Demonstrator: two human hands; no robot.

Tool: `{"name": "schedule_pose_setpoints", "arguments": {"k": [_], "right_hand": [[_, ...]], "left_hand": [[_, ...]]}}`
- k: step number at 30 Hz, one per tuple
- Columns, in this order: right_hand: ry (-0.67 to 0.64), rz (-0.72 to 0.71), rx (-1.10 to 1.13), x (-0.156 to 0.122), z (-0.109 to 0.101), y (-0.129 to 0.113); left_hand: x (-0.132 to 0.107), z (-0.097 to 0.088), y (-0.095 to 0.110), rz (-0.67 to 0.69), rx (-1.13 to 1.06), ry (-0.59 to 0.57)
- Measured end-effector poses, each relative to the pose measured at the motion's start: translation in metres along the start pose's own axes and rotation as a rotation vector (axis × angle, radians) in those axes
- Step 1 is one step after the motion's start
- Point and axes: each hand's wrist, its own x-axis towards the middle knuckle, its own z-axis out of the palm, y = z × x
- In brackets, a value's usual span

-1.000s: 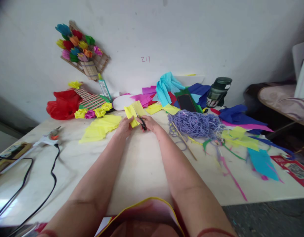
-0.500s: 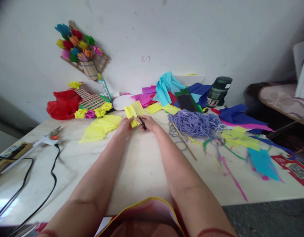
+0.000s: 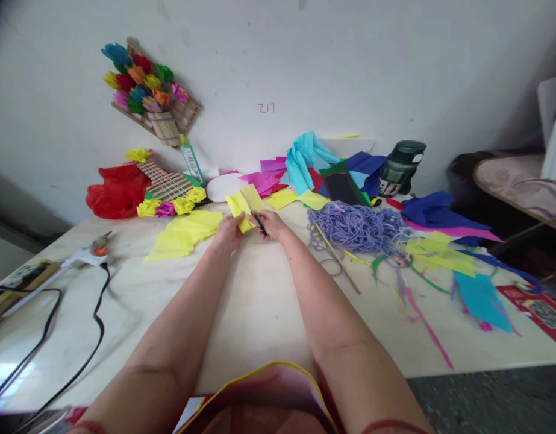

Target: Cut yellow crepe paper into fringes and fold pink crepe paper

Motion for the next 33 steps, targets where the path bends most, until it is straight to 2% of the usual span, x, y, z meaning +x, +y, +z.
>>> {"name": "schedule_pose_setpoints", "arguments": {"k": [11,18,24,33], "right_hand": [[0.000,-0.021,0.038,0.0034,0.0009,0.0040],[-0.031,0.027,0.036,0.0005,-0.0033,-0.0003],[-0.055,0.011,0.025,-0.0021,-0.0056,-0.0026],[-0.065,-0.004,0.052,-0.0055,-0.0074,-0.0055]], "left_hand": [[-0.0010,0.0019,0.0028,-0.001,-0.010,0.040],[-0.0023,0.0000,0.0047,-0.017,0.014,0.022],[0.0017,-0.0049,0.0008,0.001,0.032,-0.041],[-0.0010,-0.0026,0.0027,-0.042,0.035,-0.061]]}}
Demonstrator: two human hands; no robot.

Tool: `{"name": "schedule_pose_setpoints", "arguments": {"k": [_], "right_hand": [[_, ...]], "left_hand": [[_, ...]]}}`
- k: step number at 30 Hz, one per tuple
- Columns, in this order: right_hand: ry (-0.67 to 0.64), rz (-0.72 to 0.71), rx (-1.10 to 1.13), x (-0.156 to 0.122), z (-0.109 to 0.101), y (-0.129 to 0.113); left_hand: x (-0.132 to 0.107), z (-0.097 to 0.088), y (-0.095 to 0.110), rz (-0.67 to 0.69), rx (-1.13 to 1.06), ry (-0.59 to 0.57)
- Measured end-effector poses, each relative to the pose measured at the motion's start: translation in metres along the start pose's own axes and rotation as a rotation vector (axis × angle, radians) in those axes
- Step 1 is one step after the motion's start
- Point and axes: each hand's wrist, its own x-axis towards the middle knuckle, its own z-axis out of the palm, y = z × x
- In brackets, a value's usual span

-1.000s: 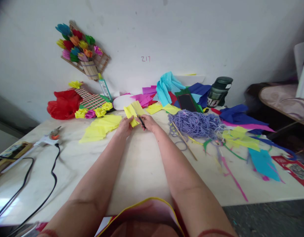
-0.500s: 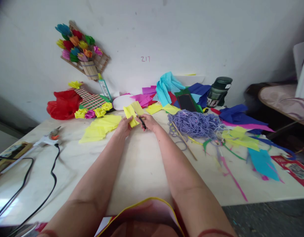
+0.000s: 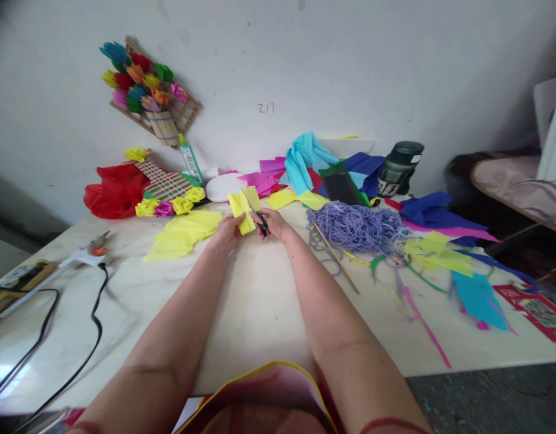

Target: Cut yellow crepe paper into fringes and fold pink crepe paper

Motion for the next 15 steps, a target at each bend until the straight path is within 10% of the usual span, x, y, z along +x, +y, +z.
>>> {"name": "schedule_pose_setpoints", "arguments": {"k": [15], "right_hand": [[0.028,0.003,0.012,0.005,-0.001,0.011]], "left_hand": [[0.002,-0.005,-0.002,-0.026,-0.023,-0.023]]}}
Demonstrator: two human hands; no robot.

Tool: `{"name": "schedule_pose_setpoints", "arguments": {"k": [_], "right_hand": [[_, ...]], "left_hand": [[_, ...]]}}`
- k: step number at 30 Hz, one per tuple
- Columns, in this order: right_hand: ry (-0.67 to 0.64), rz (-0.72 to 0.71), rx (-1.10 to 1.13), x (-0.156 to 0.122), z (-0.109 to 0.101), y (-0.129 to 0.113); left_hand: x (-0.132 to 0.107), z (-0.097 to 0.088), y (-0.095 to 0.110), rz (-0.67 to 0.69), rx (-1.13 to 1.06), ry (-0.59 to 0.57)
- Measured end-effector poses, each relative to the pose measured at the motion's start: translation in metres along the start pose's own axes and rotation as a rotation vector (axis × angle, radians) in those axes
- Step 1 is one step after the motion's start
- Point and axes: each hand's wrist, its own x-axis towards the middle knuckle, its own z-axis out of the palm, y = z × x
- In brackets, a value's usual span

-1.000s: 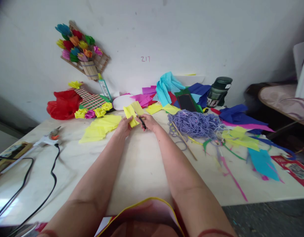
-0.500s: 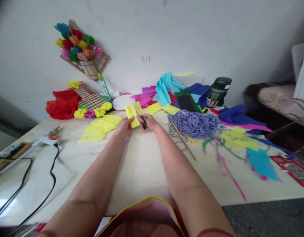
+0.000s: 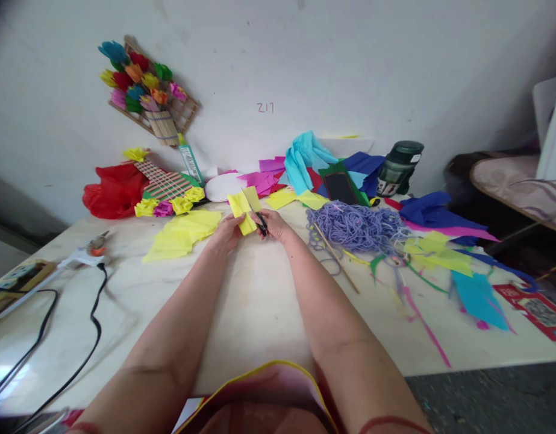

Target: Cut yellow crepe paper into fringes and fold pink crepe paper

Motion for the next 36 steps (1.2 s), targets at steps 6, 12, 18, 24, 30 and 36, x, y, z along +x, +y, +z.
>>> {"name": "schedule_pose_setpoints", "arguments": {"k": [6,12,18,24,30,36], "right_hand": [[-0.006,0.000,0.023,0.0025,-0.0002,0.0024],[0.019,0.005,0.043,0.0029,0.0017,0.0017],[0.035,-0.019,0.063,0.0043,0.0027,0.0027],[0.055,0.002,0.060,0.0033,0.0056,-0.0031],[0.074,0.003,0.061,0.0038,0.0073,-0.0055],[0.033,-0.020,0.059,0.0025,0.0034,-0.0039]], "left_hand": [[0.0017,-0.0013,-0.0010,0.008,-0.031,-0.003],[0.0022,-0.0013,-0.0011,0.013,-0.037,-0.006],[-0.0003,0.0014,0.0003,0.016,-0.053,-0.004],[-0.0008,0.0025,0.0011,0.016,-0.073,0.014],[-0.0005,0.0014,0.0015,0.024,-0.078,0.001],[-0.0004,-0.0019,0.0019,0.005,-0.044,-0.024]]}}
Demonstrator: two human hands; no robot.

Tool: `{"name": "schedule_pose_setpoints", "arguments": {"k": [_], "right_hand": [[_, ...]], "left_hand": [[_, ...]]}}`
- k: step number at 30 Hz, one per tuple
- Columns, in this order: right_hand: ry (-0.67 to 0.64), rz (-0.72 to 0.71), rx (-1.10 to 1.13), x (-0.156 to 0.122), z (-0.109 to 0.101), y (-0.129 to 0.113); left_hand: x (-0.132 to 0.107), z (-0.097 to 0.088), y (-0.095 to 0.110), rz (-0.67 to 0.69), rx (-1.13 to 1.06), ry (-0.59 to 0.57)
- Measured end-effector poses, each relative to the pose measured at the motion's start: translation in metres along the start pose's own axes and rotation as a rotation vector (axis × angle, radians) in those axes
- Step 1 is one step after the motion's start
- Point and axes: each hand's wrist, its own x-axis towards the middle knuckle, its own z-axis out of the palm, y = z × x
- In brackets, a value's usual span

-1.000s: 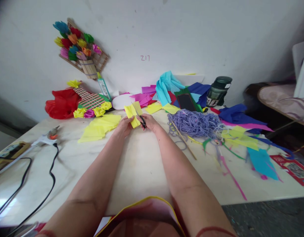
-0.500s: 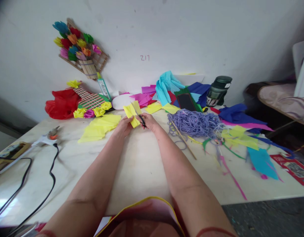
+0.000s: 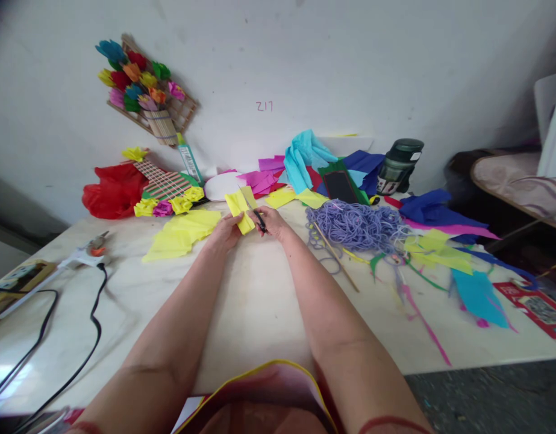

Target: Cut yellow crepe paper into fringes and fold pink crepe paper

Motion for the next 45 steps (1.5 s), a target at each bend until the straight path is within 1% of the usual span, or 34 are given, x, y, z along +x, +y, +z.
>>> {"name": "schedule_pose_setpoints", "arguments": {"k": [5,11,16,20,24,34,45], "right_hand": [[-0.029,-0.014,0.003,-0.0015,-0.0024,-0.0004],[-0.015,-0.028,-0.010,-0.0024,-0.0024,-0.0014],[-0.007,-0.051,-0.006,-0.0016,-0.0033,0.0002],[0.002,-0.047,0.002,-0.0013,-0.0026,0.0003],[0.018,-0.034,0.015,-0.0017,-0.0012,-0.0010],[0.028,-0.021,0.029,0.0003,-0.0016,0.0003],[0.048,-0.025,0.028,0.0008,-0.0006,-0.0011]], "left_hand": [[-0.0011,0.0000,0.0009,-0.032,0.029,-0.022],[-0.0022,0.0021,0.0014,-0.044,0.052,-0.021],[-0.0004,-0.0016,-0.0008,-0.048,0.057,-0.079],[0.0005,-0.0041,-0.0021,-0.040,0.063,-0.101],[-0.0010,-0.0028,-0.0015,-0.044,0.050,-0.117],[-0.0012,-0.0005,-0.0003,-0.050,0.034,-0.058],[-0.0011,0.0000,0.0002,-0.050,0.008,-0.023]]}}
